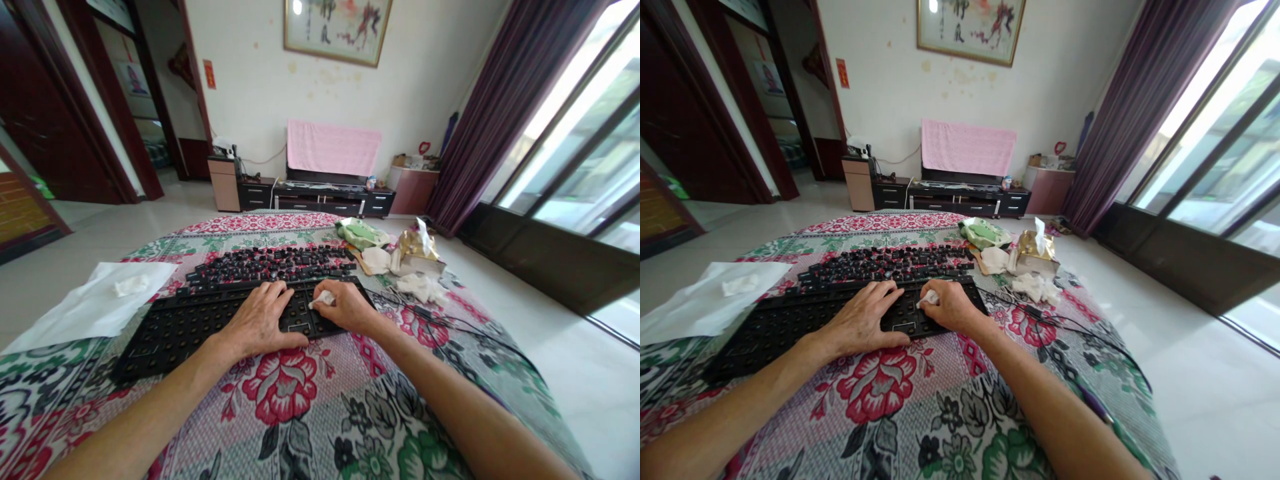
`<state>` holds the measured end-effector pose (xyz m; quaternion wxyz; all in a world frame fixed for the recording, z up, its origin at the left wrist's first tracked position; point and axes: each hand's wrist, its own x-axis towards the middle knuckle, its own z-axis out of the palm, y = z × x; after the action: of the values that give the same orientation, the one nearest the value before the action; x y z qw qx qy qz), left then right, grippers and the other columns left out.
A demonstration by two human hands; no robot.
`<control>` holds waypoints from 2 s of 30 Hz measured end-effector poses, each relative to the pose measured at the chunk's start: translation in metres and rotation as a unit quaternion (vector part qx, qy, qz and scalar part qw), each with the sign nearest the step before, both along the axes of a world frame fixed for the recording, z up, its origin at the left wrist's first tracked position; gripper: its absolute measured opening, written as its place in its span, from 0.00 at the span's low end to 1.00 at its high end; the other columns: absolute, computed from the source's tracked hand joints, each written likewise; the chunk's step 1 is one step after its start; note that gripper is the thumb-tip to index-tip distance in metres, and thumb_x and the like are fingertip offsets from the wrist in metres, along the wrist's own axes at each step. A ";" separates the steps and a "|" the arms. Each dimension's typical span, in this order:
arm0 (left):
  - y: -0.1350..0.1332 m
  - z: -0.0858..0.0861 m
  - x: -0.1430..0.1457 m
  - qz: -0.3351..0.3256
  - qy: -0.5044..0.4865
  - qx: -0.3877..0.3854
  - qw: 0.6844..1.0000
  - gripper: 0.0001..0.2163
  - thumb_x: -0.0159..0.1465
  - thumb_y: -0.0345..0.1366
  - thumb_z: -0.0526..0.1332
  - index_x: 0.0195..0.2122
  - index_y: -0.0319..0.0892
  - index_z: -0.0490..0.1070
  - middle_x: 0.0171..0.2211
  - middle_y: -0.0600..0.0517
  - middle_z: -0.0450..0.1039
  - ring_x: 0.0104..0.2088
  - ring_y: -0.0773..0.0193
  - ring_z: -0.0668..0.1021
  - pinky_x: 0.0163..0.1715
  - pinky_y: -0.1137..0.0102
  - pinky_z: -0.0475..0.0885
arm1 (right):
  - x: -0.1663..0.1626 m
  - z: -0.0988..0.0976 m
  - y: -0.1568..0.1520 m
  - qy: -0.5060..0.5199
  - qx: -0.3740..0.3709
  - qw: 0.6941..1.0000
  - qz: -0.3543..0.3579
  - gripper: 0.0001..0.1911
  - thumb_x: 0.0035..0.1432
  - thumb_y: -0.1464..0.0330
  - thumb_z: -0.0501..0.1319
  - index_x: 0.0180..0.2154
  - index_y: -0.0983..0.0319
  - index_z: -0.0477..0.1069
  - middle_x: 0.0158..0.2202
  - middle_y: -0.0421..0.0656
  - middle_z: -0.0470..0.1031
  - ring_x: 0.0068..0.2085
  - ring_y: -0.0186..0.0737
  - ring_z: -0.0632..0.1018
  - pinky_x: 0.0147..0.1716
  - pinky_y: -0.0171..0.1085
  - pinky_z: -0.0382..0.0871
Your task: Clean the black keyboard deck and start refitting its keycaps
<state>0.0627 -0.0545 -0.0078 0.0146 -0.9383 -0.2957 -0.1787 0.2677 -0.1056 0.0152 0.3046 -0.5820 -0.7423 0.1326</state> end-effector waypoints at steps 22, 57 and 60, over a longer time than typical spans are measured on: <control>0.000 0.000 -0.001 -0.002 0.000 -0.004 1.000 0.40 0.48 0.66 0.52 0.52 0.38 0.64 0.50 0.42 0.62 0.47 0.50 0.65 0.49 0.57 0.63 | 0.012 0.004 -0.007 -0.013 -0.050 0.997 0.059 0.06 0.44 0.73 0.58 0.29 0.63 0.70 0.22 0.36 0.68 0.23 0.28 0.66 0.22 0.28 0.57; -0.001 0.002 0.000 0.000 -0.003 -0.006 1.000 0.39 0.48 0.66 0.53 0.52 0.40 0.64 0.50 0.43 0.62 0.47 0.51 0.65 0.48 0.58 0.63 | 0.024 0.019 -0.012 -0.015 -0.152 0.986 0.072 0.06 0.44 0.70 0.60 0.29 0.62 0.71 0.21 0.36 0.69 0.23 0.29 0.67 0.22 0.29 0.59; -0.002 0.003 0.000 0.000 -0.002 -0.009 1.000 0.39 0.48 0.65 0.54 0.52 0.39 0.64 0.50 0.43 0.62 0.47 0.51 0.65 0.49 0.58 0.63 | 0.018 0.019 -0.013 0.008 -0.129 0.990 0.060 0.05 0.46 0.69 0.59 0.29 0.62 0.70 0.21 0.36 0.67 0.23 0.28 0.66 0.22 0.28 0.58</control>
<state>0.0626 -0.0562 -0.0048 0.0059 -0.9379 -0.2976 -0.1779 0.2854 -0.1185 0.0338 0.2244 -0.5696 -0.7503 0.2496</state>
